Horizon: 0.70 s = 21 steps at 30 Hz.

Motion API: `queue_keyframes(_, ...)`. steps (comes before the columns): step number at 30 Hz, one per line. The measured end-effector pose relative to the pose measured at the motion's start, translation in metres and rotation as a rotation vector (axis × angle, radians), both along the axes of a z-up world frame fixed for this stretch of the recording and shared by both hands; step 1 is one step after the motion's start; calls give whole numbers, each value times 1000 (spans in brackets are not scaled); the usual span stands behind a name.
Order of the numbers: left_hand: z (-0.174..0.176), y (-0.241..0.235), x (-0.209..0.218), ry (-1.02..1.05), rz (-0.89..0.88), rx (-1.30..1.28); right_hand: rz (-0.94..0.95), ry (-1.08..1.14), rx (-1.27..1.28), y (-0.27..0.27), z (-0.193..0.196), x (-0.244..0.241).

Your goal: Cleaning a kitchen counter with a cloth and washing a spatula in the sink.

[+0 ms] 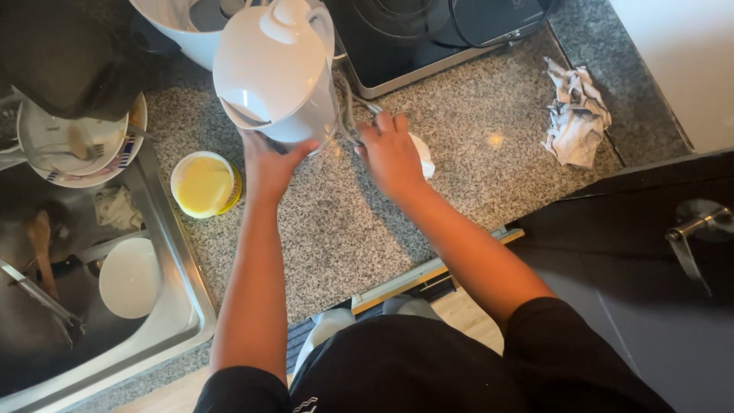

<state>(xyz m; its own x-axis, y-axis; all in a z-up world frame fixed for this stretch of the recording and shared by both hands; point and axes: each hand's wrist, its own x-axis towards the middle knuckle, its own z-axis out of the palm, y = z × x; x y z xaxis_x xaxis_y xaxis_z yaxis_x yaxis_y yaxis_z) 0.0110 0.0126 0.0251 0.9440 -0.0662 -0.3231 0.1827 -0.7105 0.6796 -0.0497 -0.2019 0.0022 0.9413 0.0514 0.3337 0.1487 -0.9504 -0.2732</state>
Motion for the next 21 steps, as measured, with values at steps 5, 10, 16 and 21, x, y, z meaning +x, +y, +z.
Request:
queue_keyframes(5,-72,29,22,-356,-11,-505,49,-30,35,2,-42,9)
queue_keyframes(10,-39,32,24,-327,-131,-421,35,-69,163,11,-46,4)
queue_keyframes(16,-62,46,39,-324,-158,-482,87,-107,264,-10,-38,-4)
queue_keyframes(21,-51,53,43,-256,-197,-649,169,-136,206,-27,-26,-12)
